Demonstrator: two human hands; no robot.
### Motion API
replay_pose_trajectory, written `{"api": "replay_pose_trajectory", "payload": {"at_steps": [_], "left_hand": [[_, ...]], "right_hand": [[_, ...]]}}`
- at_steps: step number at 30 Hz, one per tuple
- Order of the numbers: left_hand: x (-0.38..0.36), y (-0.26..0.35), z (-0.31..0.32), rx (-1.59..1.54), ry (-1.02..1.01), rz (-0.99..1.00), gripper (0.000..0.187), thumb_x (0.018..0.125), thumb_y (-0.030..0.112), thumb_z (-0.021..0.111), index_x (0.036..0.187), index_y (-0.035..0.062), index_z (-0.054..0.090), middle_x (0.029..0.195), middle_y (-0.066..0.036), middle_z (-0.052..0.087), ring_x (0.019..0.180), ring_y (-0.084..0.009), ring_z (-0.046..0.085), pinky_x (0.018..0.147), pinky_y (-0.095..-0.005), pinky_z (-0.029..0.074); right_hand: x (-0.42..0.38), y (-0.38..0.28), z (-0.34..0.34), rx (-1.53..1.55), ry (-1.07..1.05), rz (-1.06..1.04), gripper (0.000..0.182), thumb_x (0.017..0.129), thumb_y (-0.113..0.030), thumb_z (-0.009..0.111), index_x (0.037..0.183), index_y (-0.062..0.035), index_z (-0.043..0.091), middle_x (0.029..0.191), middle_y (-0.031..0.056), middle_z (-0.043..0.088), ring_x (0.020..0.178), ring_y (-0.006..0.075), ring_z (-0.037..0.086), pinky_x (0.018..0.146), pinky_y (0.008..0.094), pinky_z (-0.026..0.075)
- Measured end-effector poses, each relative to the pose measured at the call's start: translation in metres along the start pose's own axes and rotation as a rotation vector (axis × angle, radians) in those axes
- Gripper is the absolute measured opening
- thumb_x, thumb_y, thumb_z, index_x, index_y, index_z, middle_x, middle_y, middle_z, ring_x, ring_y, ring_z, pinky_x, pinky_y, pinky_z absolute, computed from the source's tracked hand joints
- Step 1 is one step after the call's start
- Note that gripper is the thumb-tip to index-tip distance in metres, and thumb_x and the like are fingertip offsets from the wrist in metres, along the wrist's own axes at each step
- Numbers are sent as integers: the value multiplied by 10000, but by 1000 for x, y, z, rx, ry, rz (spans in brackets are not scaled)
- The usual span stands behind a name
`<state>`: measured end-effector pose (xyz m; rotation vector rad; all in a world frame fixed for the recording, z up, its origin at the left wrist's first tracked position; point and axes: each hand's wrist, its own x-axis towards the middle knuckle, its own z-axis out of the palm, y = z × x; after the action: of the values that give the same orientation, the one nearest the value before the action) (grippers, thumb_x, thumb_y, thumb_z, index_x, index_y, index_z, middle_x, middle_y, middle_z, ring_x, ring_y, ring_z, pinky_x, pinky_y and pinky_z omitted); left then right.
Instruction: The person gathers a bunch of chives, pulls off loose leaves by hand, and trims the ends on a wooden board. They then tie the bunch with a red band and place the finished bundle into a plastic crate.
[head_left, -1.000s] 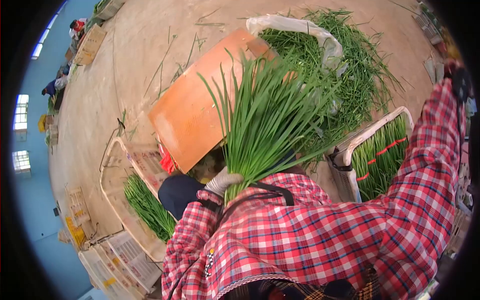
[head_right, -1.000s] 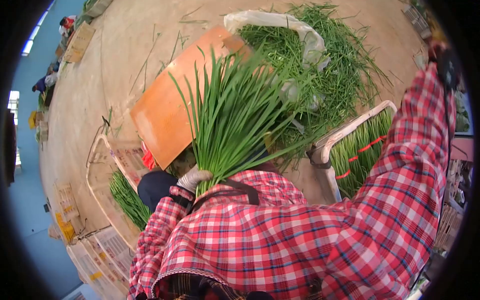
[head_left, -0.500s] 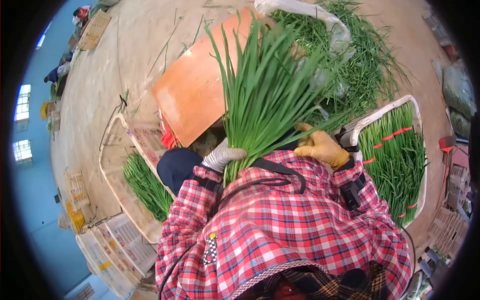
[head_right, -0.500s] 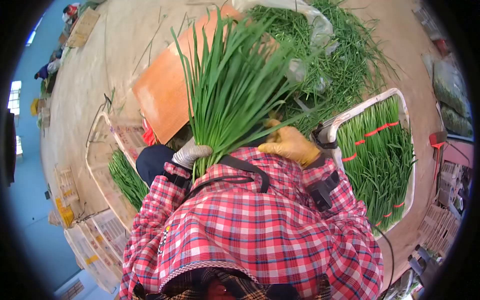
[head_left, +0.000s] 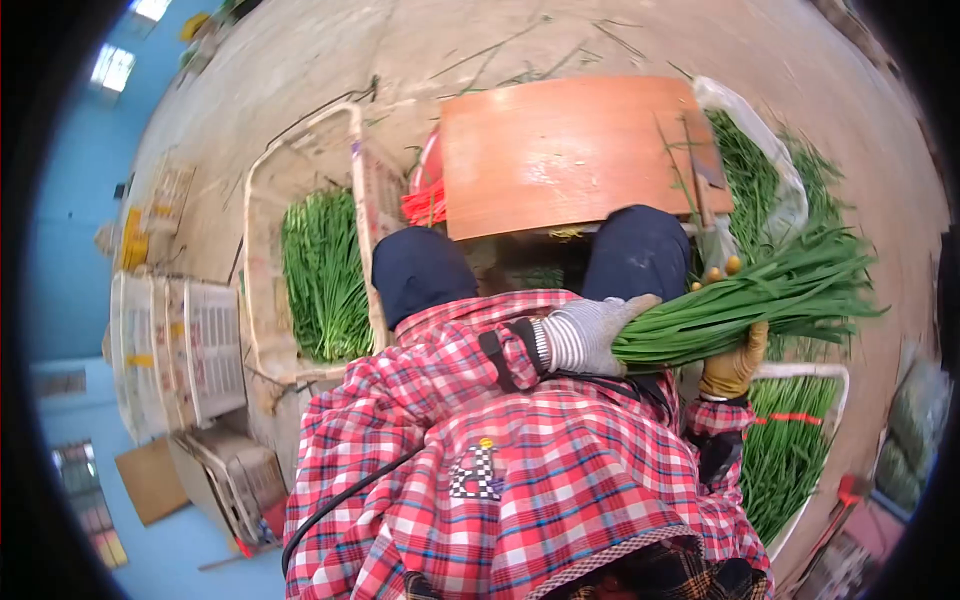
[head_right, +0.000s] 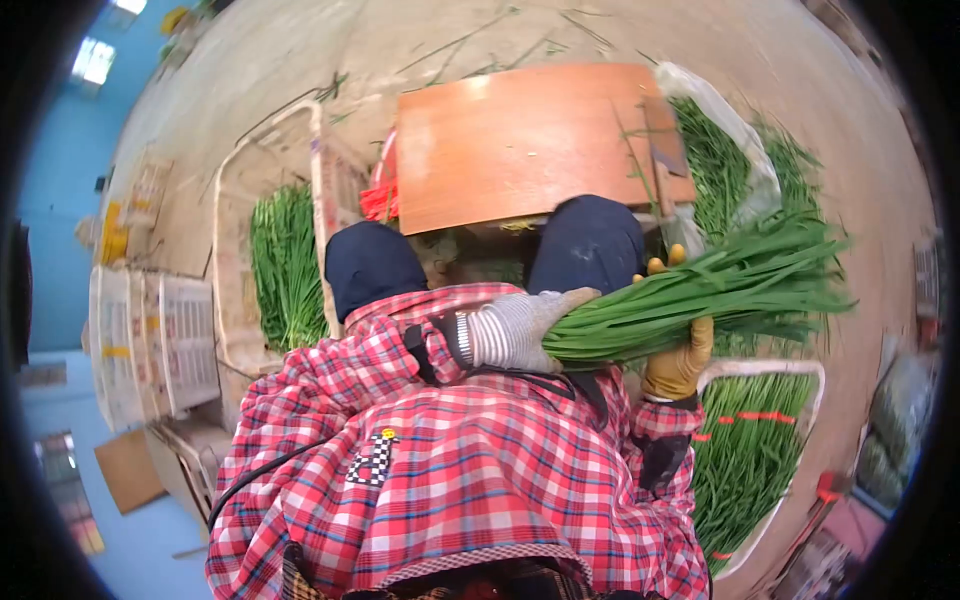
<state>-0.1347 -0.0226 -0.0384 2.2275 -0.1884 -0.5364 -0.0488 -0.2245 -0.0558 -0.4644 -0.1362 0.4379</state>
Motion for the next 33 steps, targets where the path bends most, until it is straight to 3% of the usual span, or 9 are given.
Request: {"api": "replay_pose_trajectory", "payload": {"at_steps": [6,9,14,20,24,26,28,32,33], "left_hand": [[17,39,-43,112,294,237,1122,559,367,810,1415,-23,199,1178,-259,529,1058,-365,574,888,-427,473],[25,40,-75,-504,172,272,1166,581,354,794,1424,-56,99,1188,-289,533,1036,-377,597,876,-386,484],[38,22,-44,-421,278,210,1091,699,333,710,1442,-53,11,1296,-356,433,955,-404,627,798,-398,516],[15,50,-25,-86,408,51,963,734,312,696,1461,12,140,1335,-337,364,919,-349,639,793,-423,509],[9,26,-29,-165,673,290,869,710,277,698,1411,26,251,1304,-318,401,1057,-395,563,870,-450,467],[-2,2,-63,-718,681,542,876,641,192,717,1378,35,271,1208,-251,499,1119,-358,531,896,-402,464],[10,-11,-74,-981,875,408,866,613,173,757,1343,29,315,1116,-190,555,1063,-282,576,890,-360,468],[20,-26,-104,-1367,-6,871,679,653,159,766,1235,4,453,1059,-125,626,958,-207,608,804,-312,504],[16,-20,-108,-1294,101,793,542,657,122,752,1144,-1,549,1002,-104,657,835,-200,635,707,-316,527]], "right_hand": [[25,11,30,-324,140,95,550,903,-141,593,1396,-39,372,1313,91,514,1180,235,498,1031,402,402],[23,-8,6,-523,113,126,516,894,-125,594,1371,-38,418,1339,78,492,1192,199,489,1044,383,372],[21,-11,37,-596,21,79,534,888,-172,594,1367,-22,411,1380,133,452,1277,247,422,1098,418,299],[40,22,106,-923,71,69,505,867,-137,621,1319,-1,442,1237,119,550,1127,218,535,996,369,414],[62,26,112,-800,248,108,447,848,-114,621,1266,-33,483,982,57,576,908,158,555,836,316,460],[81,25,119,-792,222,143,522,847,-105,609,1336,-52,432,959,37,548,846,143,525,794,294,445],[82,51,158,-896,-61,116,694,838,-90,592,1450,-77,265,954,17,496,758,122,433,751,266,403],[104,72,196,-936,-288,235,709,831,-66,596,1455,-71,260,1096,51,535,861,130,510,835,270,427],[110,81,207,-982,-264,195,691,831,-60,597,1445,-61,280,1146,64,540,915,137,534,870,279,432]]}}
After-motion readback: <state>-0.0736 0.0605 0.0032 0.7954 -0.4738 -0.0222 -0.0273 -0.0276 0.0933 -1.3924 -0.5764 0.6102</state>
